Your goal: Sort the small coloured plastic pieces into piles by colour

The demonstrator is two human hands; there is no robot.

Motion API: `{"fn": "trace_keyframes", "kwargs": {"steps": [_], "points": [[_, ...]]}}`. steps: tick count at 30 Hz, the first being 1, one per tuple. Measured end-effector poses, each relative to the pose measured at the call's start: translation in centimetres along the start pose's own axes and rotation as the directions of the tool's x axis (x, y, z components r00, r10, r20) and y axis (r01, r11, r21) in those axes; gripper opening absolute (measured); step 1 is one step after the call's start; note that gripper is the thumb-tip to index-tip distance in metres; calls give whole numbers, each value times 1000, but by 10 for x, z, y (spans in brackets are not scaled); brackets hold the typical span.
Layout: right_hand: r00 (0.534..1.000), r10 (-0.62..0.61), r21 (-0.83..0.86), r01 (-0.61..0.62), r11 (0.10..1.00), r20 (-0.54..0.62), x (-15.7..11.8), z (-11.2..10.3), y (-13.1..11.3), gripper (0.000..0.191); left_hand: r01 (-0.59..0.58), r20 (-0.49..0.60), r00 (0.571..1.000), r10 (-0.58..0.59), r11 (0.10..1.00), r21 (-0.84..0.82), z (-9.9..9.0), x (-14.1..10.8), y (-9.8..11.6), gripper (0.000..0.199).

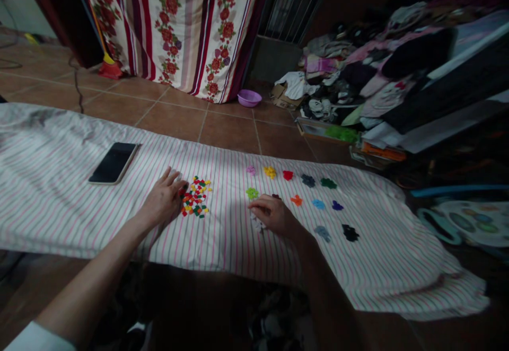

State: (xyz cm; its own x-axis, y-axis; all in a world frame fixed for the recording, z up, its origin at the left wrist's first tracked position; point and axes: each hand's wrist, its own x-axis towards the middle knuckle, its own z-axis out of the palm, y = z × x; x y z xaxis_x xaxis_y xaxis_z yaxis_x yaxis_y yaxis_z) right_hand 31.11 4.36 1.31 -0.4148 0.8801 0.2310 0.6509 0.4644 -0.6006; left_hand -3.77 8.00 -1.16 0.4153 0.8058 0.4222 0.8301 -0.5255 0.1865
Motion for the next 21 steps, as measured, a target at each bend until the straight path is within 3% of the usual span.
{"fn": "trace_keyframes", "kwargs": {"steps": [12,21], "points": [[997,-70,-42,69,997,-25,26,34,-16,20,31,27,999,-31,999,14,17,-4,0,37],[989,-120,-6,120,993,-82,49,64,-27,21,86,-8,996,-86,996,-40,19,-4,7,39]]}}
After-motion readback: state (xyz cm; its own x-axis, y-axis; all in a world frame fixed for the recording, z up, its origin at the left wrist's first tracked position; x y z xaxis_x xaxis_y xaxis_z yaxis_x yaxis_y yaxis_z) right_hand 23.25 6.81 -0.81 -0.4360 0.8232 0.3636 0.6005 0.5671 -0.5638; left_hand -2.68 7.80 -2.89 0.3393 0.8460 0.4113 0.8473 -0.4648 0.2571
